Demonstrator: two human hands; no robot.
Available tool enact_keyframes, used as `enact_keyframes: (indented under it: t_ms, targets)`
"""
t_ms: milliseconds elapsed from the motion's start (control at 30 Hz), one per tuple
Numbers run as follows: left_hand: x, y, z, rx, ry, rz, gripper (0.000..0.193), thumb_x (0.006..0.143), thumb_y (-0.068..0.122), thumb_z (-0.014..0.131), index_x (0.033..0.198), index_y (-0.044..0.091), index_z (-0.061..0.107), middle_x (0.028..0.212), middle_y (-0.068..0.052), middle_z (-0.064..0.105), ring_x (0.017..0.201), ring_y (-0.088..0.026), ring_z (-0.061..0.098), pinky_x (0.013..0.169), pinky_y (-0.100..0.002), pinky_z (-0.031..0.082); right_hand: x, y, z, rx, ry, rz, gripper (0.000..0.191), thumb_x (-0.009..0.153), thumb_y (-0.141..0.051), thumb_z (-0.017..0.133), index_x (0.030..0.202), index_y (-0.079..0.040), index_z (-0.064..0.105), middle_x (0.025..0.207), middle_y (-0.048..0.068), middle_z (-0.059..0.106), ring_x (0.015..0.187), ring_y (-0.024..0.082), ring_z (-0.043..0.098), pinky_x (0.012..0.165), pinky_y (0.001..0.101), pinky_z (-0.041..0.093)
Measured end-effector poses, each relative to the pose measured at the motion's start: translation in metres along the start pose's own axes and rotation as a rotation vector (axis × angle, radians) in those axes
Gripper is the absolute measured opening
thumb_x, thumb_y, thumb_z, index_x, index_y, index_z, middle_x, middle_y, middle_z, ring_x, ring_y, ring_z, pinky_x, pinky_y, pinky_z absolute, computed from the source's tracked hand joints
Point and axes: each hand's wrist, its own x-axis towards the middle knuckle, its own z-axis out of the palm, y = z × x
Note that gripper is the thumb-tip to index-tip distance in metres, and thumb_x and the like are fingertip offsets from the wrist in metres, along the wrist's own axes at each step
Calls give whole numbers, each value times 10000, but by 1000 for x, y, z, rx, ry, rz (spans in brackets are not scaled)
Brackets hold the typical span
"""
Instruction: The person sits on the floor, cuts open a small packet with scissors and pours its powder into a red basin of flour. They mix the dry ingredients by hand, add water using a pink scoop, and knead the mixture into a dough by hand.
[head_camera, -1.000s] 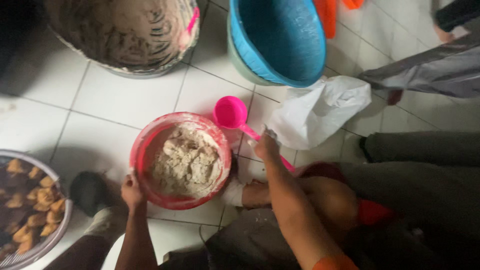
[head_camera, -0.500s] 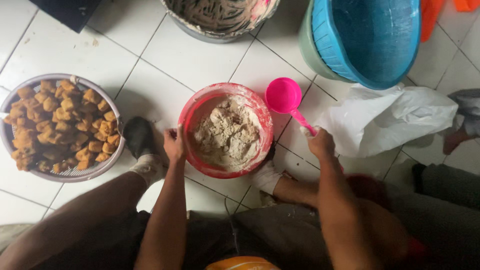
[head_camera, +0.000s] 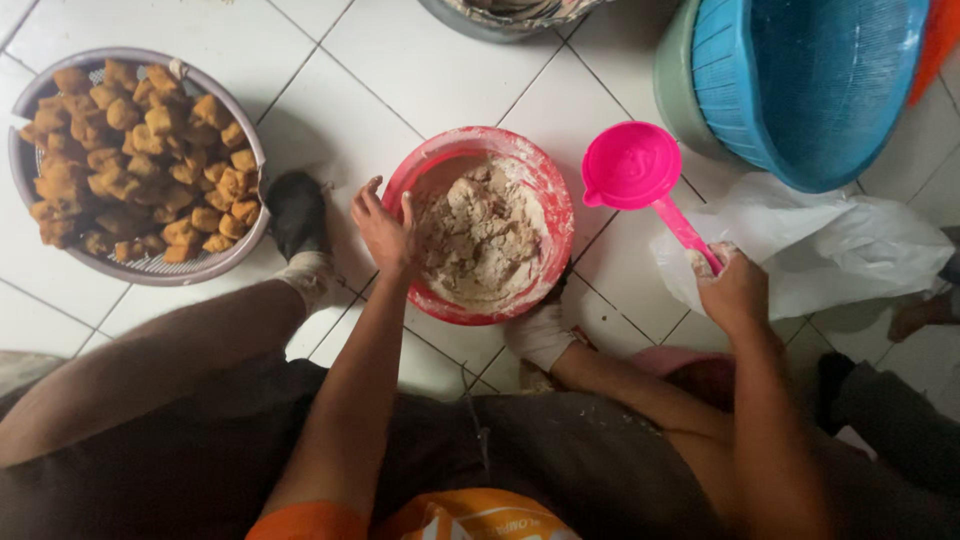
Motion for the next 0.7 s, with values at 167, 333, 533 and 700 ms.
enact_keyframes:
  t_ms: [167, 333, 533, 700]
  targets:
    - [0, -21, -6, 24, 3, -48, 451, 1001, 279, 692, 1364, 55, 545, 1306, -179, 565, 1242, -364, 533, 1084, -469, 415, -27, -16, -7, 6, 52, -205, 378, 971, -314, 718, 1187, -5, 694, 1097, 252, 719, 1012, 468, 672, 889, 516, 526]
    - [-3, -38, -14, -14, -35, -209, 443, 1018, 355, 643, 1326, 47, 563, 1255, -168, 590, 1210, -341, 558, 1047, -449, 436, -59, -37, -13, 5, -18, -215, 348, 991, -302, 700, 1169, -3, 690, 1048, 247, 720, 977, 455, 684, 881, 506, 537]
    - [-4, -46, -15, -54, -21, -285, 436, 993, 366, 655, 1287, 50, 595, 1232, -155, 608, 1157, -314, 608, 1008, -433, 468, -90, -48, -11, -44, -75, -272, 364, 987, -281, 689, 1196, 17, 682, 1029, 262, 711, 940, 450, 694, 863, 492, 547]
    - [-3, -46, -11, -111, -12, -342, 420, 973, 345, 670, 1280, 67, 600, 1214, -139, 614, 1104, -278, 646, 975, -411, 501, -106, -58, 7, -116, -224, -223, 387, 990, -267, 668, 1246, 23, 663, 992, 264, 713, 889, 440, 700, 840, 511, 541]
